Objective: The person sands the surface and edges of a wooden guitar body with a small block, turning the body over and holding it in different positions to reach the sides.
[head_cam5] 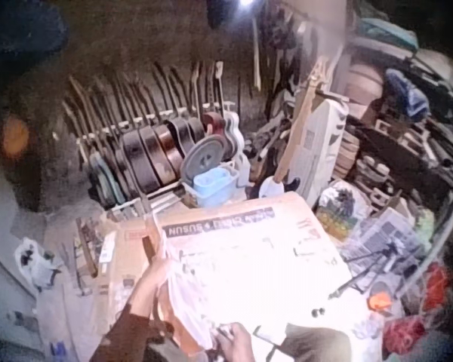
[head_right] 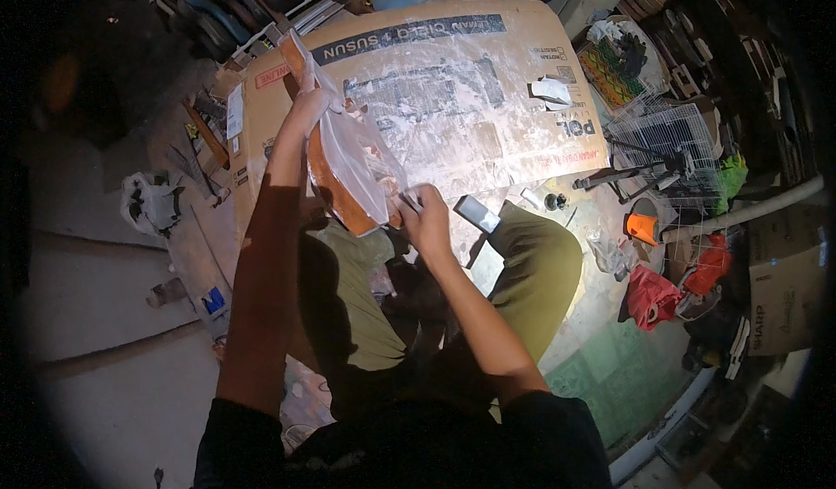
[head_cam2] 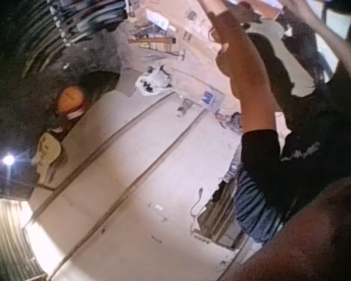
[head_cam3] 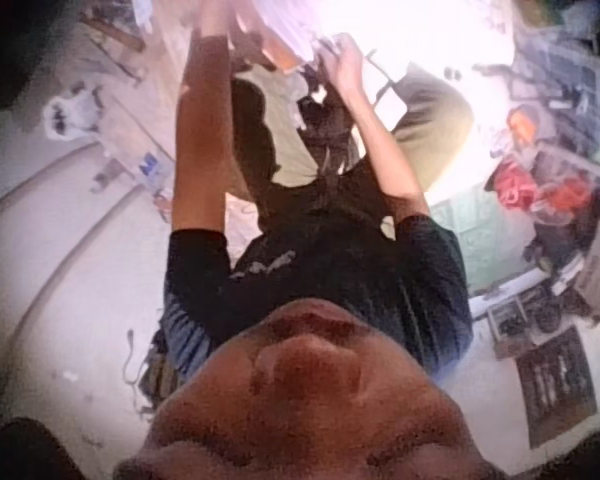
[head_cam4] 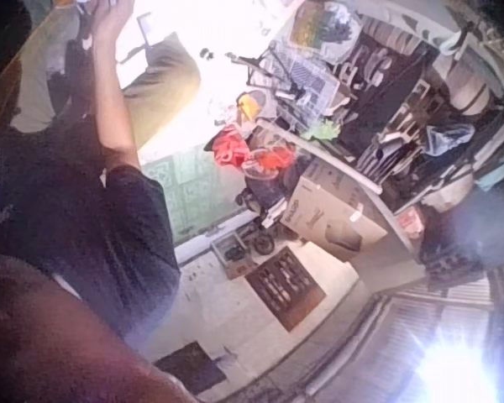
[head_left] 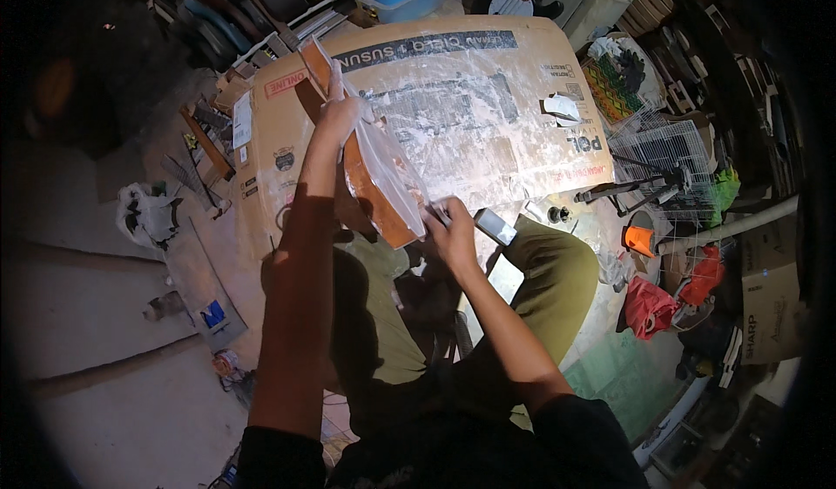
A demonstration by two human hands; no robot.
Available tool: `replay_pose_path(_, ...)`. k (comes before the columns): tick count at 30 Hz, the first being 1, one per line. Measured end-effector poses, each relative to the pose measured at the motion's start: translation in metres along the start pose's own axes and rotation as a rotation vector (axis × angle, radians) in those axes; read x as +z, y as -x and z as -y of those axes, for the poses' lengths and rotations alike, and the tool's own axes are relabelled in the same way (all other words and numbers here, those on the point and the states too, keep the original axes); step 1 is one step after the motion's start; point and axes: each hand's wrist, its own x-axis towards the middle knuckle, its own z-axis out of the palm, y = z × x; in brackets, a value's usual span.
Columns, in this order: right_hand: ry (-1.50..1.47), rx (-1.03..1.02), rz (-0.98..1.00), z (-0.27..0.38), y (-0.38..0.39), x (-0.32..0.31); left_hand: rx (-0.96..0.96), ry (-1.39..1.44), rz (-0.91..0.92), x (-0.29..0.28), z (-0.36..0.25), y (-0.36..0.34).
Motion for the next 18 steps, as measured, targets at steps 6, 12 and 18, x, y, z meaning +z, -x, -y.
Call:
replay_pose_path(6,-0.009,0.007,0.004,-0.007,0.017,-0.005,0.063,-0.024,-0.046,-0.005,0.004,0.0)
replay_pose_path(12,-0.037,0.038,-0.008,-0.006,0.02,-0.008,0.03,-0.014,-0.025,0.001,0.006,0.003)
replay_pose_path(18,-0.007,-0.067,-0.077,-0.005,0.001,-0.003,0.016,-0.004,0.007,0.012,0.002,0.0)
